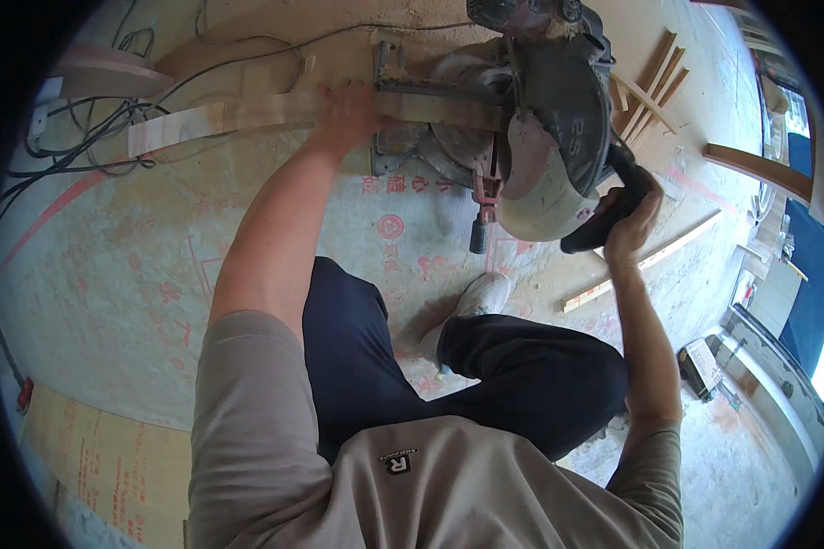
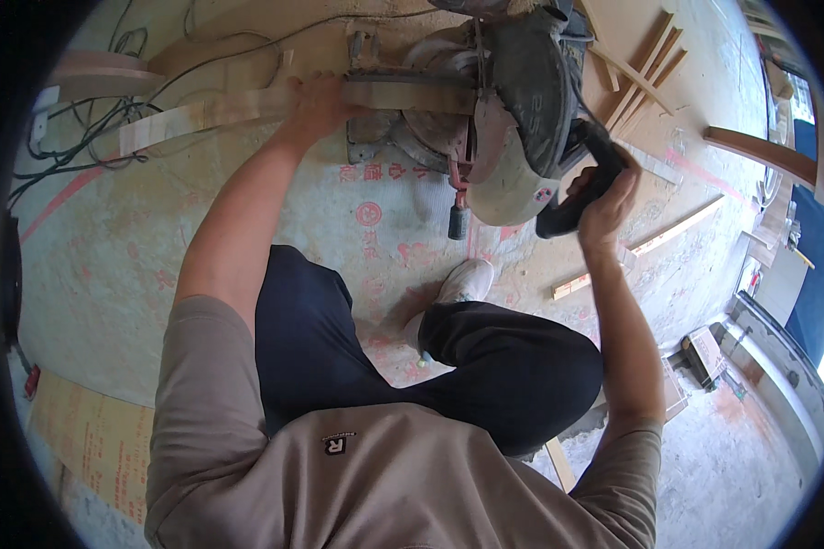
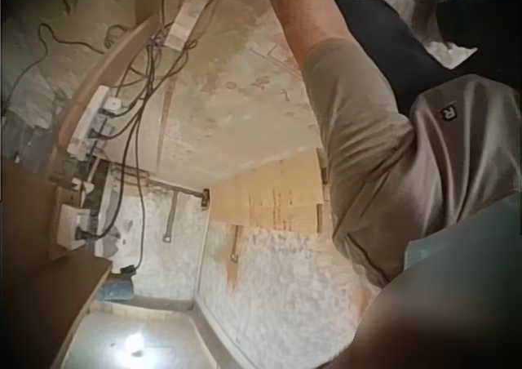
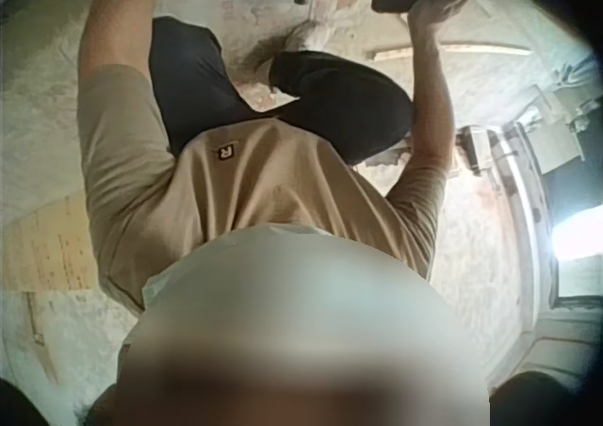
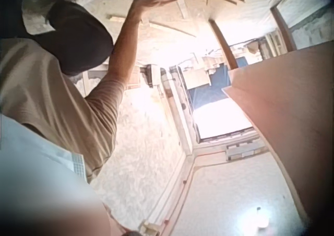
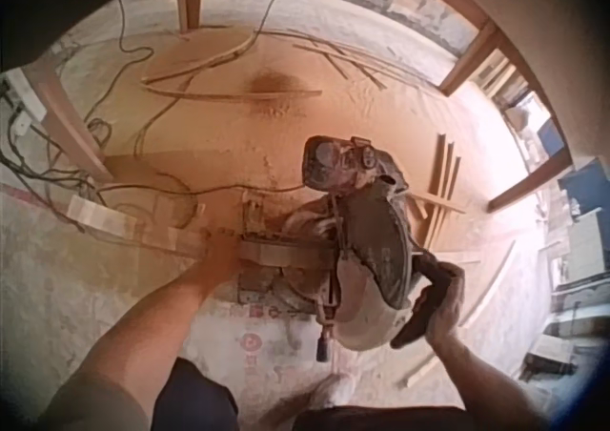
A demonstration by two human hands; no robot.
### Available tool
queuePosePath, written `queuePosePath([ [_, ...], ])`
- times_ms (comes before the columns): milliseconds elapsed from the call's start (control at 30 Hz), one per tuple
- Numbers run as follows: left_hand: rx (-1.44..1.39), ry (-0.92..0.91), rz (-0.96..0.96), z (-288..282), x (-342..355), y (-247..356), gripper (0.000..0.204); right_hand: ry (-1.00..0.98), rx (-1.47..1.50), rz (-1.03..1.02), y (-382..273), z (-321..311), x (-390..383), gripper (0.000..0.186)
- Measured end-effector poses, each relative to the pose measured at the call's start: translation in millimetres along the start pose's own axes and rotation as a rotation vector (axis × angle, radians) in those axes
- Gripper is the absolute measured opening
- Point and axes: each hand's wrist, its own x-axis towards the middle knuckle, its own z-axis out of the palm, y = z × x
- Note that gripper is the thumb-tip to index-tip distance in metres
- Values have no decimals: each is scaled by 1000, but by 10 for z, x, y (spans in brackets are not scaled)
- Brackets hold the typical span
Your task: Cutting, gluing, and nailing a curved wooden piece to a structure in a renovation area.
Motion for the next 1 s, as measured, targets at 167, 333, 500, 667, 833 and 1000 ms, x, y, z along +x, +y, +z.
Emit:
queuePosePath([
  [167, 23, -16, -1, -57, -53, 7, 60, -2, -43, 140, -581, 35, 268, 56],
  [333, 1, 11, 19, -12, -29, -22, 59, -21, -64, 77, -445, 7, 209, 56],
  [500, 22, -8, 13, -32, -28, 2, 59, -15, -77, 8, -320, 22, 144, 56],
  [667, -8, 8, 5, -27, -29, 4, 61, -3, -88, 7, -267, 25, 97, 55],
  [833, -1, -5, 16, -31, -14, -16, 64, 1, -95, -8, -230, 44, 72, 54],
  [1000, -30, -13, 10, -58, -19, -11, 62, 24, -119, -11, -219, 54, 70, 52],
])
